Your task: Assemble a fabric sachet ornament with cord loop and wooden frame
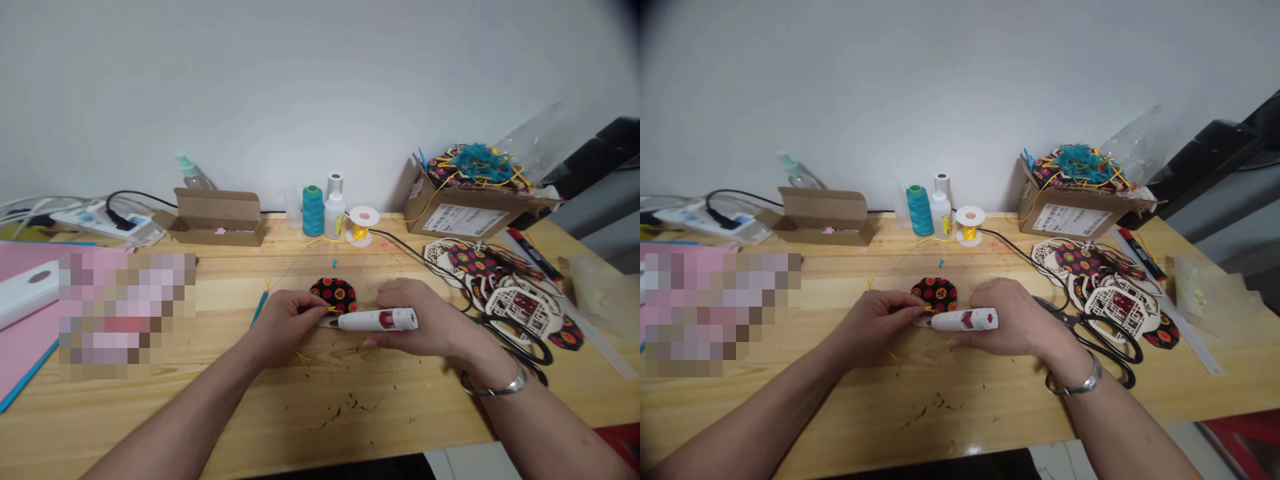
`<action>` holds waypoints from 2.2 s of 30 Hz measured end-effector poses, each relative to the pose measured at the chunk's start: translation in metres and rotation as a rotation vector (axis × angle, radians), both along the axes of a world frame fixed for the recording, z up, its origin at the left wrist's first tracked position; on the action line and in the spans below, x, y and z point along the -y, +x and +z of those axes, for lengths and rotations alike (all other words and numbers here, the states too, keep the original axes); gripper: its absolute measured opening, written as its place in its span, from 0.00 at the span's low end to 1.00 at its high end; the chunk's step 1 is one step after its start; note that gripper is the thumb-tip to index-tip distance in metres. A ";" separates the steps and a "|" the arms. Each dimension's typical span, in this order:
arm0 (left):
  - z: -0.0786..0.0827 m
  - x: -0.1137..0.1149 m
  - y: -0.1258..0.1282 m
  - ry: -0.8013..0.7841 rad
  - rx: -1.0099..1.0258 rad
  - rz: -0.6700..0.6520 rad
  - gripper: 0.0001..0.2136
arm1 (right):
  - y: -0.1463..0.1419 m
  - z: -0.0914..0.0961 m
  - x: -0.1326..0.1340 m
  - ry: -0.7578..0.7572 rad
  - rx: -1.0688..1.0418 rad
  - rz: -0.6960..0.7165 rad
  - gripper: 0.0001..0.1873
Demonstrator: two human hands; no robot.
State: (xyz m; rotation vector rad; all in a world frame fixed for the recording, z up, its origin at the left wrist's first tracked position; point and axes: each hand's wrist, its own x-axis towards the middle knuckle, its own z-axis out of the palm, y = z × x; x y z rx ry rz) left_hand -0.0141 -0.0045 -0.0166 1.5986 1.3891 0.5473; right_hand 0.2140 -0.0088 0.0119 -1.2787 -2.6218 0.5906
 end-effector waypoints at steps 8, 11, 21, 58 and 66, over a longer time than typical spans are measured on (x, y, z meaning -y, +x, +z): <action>-0.002 -0.001 -0.001 -0.005 0.013 0.001 0.11 | -0.001 -0.001 -0.001 -0.002 -0.009 -0.010 0.24; -0.003 0.000 -0.001 0.008 0.010 -0.001 0.11 | 0.002 0.001 -0.001 -0.040 0.026 -0.039 0.23; -0.001 -0.001 0.000 -0.007 0.008 0.005 0.11 | -0.001 0.002 -0.001 -0.016 0.016 -0.014 0.24; 0.001 -0.001 0.000 0.012 0.002 0.023 0.10 | 0.002 0.002 -0.001 -0.025 -0.007 0.000 0.22; -0.001 0.000 -0.002 0.015 0.007 0.013 0.10 | 0.011 0.004 -0.003 -0.245 -0.311 0.033 0.23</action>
